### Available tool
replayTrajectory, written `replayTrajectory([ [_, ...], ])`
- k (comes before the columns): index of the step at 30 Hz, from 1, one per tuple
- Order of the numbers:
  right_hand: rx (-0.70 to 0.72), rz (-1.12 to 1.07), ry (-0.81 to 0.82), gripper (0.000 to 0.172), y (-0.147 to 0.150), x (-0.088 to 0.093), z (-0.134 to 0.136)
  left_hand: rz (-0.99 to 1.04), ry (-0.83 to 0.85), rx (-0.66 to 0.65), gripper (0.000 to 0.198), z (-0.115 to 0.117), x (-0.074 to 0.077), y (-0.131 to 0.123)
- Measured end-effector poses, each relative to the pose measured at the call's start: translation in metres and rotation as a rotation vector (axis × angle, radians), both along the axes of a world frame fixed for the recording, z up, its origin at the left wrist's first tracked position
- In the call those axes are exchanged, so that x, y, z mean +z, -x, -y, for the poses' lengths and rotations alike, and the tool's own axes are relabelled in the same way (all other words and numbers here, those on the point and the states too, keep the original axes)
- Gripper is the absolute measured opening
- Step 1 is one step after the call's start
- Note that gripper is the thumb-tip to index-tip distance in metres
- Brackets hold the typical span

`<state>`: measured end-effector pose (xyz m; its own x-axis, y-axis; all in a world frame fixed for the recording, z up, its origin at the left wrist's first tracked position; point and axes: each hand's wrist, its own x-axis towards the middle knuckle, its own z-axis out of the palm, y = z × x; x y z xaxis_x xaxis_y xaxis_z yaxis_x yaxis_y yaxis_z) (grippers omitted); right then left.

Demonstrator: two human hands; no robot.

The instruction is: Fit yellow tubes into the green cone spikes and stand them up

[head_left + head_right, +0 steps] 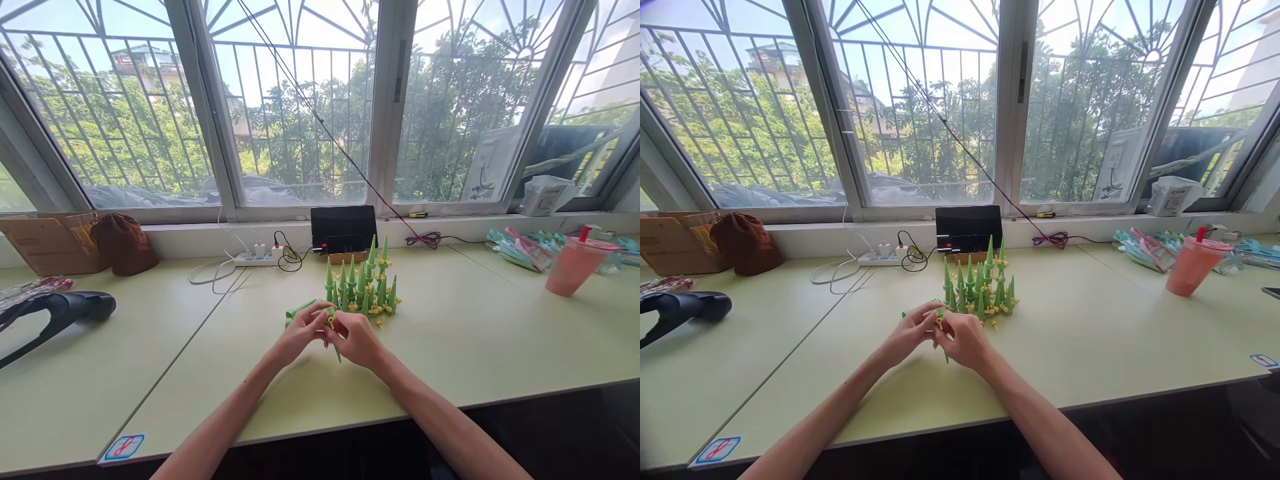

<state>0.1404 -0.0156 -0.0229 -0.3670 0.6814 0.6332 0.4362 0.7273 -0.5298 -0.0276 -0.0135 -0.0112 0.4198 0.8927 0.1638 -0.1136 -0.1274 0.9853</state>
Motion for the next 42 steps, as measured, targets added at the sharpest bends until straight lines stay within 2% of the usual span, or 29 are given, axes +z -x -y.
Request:
replayTrajectory([
  [4,-0.005,-0.014,0.009,0.031,0.0003,-0.0002,0.0011,0.001,-0.019,0.035,0.045,0.0012,0.0017,-0.0008],
  [13,0.004,-0.003,0.027,0.034,0.0010,-0.0002,0.0012,-0.025,-0.073,0.020,0.042,0.0029,0.0030,-0.0026],
  [29,0.043,-0.018,0.063,0.033,0.0008,0.0051,0.0043,-0.030,-0.091,0.017,0.040,0.0027,0.0009,-0.0023],
  [42,0.034,-0.024,0.085,0.033,0.0015,0.0059,0.0048,-0.058,-0.114,0.074,0.044,0.0031,-0.0005,-0.0029],
])
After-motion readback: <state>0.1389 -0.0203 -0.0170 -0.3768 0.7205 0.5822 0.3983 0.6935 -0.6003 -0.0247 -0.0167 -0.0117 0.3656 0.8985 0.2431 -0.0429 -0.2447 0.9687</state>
